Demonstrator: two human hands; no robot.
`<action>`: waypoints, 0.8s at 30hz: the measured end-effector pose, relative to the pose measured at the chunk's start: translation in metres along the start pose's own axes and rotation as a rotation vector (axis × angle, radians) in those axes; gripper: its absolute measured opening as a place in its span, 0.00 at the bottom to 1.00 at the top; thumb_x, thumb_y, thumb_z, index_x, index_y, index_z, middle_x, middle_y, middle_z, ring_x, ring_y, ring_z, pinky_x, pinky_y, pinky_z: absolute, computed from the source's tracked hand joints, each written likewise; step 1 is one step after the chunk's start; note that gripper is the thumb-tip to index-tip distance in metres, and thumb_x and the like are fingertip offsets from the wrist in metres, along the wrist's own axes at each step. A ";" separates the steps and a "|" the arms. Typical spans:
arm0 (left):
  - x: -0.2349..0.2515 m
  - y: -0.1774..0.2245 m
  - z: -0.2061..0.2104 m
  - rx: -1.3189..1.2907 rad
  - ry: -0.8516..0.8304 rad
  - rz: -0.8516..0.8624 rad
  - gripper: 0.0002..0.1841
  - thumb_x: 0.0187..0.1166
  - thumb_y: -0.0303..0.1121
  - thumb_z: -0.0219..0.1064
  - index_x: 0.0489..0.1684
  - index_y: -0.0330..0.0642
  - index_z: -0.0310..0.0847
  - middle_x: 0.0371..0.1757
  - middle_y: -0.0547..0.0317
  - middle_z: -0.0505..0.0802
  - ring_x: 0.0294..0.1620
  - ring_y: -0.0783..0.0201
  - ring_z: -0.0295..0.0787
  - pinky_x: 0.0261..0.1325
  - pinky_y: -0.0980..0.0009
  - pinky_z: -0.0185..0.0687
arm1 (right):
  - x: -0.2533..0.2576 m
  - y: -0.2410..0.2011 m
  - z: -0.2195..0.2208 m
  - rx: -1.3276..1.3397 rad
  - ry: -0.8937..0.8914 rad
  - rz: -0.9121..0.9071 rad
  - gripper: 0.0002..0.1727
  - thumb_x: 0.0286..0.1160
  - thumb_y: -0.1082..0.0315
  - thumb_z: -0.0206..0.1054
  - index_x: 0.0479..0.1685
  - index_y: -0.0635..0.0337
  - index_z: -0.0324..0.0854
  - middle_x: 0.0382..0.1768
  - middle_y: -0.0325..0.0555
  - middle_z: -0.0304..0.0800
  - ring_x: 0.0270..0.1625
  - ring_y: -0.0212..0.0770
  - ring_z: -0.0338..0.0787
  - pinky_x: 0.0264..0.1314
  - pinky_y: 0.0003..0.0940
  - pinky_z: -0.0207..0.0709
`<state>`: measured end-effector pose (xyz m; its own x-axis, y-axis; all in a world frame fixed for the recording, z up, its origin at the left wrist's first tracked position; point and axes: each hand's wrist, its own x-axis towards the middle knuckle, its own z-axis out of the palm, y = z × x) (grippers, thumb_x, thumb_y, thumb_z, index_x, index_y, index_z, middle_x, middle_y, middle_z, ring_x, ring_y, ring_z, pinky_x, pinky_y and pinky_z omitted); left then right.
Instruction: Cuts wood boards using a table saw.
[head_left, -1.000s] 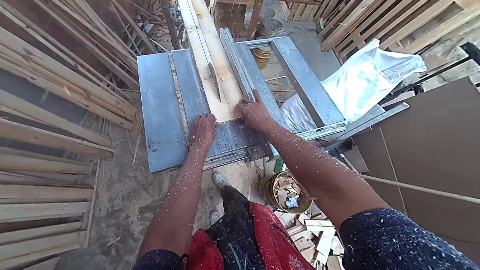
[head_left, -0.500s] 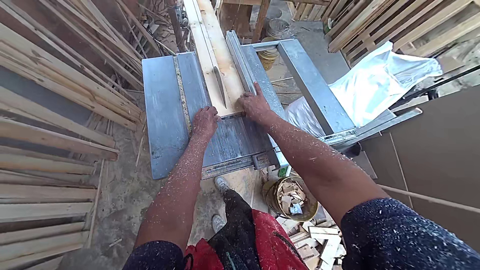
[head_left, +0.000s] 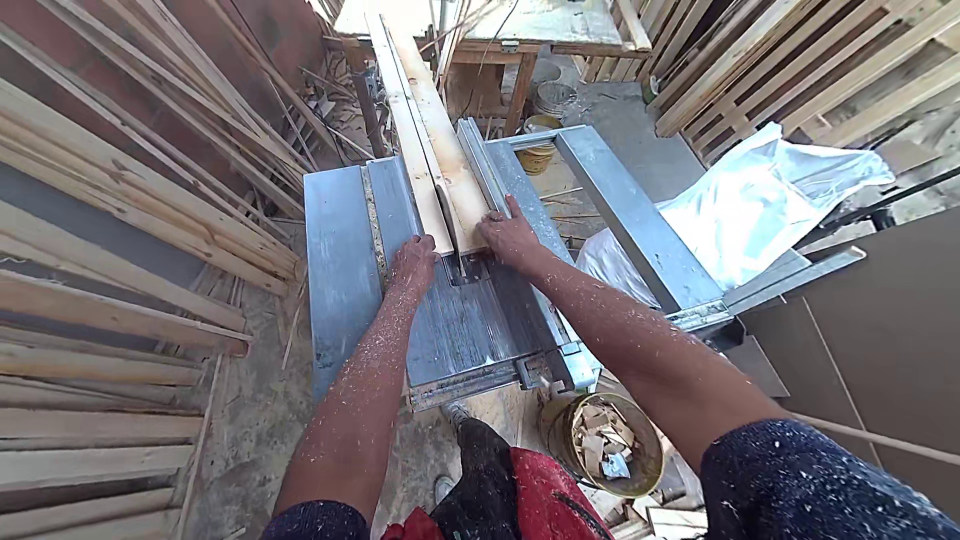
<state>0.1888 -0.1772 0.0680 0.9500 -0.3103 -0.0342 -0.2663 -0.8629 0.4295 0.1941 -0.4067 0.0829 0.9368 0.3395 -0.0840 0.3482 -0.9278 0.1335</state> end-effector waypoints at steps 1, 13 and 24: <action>0.002 -0.001 -0.002 0.000 0.009 0.013 0.15 0.86 0.39 0.63 0.61 0.40 0.84 0.58 0.41 0.89 0.61 0.41 0.89 0.62 0.42 0.84 | 0.000 0.005 -0.004 -0.001 0.019 -0.033 0.22 0.75 0.69 0.70 0.69 0.60 0.82 0.70 0.53 0.86 0.82 0.56 0.76 0.94 0.68 0.35; 0.073 0.023 -0.064 -1.012 0.177 -0.465 0.29 0.82 0.43 0.71 0.68 0.25 0.71 0.48 0.38 0.92 0.40 0.54 0.96 0.47 0.58 0.94 | 0.045 0.026 -0.130 0.026 0.080 0.039 0.13 0.81 0.68 0.64 0.57 0.66 0.81 0.50 0.61 0.89 0.59 0.62 0.89 0.70 0.58 0.77; 0.050 -0.016 -0.200 -1.608 0.313 -0.501 0.19 0.92 0.40 0.49 0.58 0.38 0.85 0.33 0.50 0.89 0.26 0.60 0.84 0.33 0.65 0.84 | 0.165 0.054 -0.252 0.087 0.234 -0.099 0.17 0.70 0.74 0.70 0.59 0.55 0.85 0.44 0.54 0.94 0.50 0.59 0.93 0.54 0.65 0.83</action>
<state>0.2733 -0.0987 0.2401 0.9287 0.0977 -0.3578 0.2778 0.4559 0.8456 0.3763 -0.3621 0.3248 0.8839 0.4465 0.1395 0.4440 -0.8946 0.0498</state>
